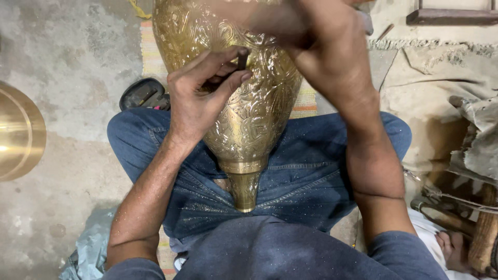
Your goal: The person sits cross-legged on the floor holding a large brass vase between their legs. They hold a small punch against the etched floral pattern and strike it with a wooden mallet, working the design across the vase surface and repositioning the vase as they go.
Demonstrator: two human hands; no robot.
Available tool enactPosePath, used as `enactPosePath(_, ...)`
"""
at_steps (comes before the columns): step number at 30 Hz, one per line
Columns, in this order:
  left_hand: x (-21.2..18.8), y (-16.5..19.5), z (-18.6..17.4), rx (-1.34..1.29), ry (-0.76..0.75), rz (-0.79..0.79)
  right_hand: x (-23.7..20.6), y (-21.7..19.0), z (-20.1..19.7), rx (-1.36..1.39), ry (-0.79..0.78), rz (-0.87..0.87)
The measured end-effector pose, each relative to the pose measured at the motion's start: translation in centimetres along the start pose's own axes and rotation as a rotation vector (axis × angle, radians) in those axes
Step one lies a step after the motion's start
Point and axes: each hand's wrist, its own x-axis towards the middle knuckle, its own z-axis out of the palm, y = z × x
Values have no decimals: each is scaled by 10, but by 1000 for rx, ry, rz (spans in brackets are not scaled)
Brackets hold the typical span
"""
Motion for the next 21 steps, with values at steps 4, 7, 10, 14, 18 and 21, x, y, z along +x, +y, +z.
enactPosePath(4, -2, -5, 0, 52, 20, 48, -6, 6, -2, -313, 54, -403)
enactPosePath(7, -4, -8, 2, 70, 31, 36, -8, 12, 4, 9, 41, -309)
enactPosePath(10, -5, -11, 2, 6, 8, 42, -11, 13, 2, -131, -69, -267)
enactPosePath(14, -5, -9, 0, 48, -8, 58, -13, 12, -3, -113, 3, -269)
enactPosePath(18, -3, -5, -1, 110, 27, 99, -16, 17, 1, -164, 68, -307)
enactPosePath(21, 1, -5, 1, 33, 1, 71, -19, 28, 12, 224, 36, -226)
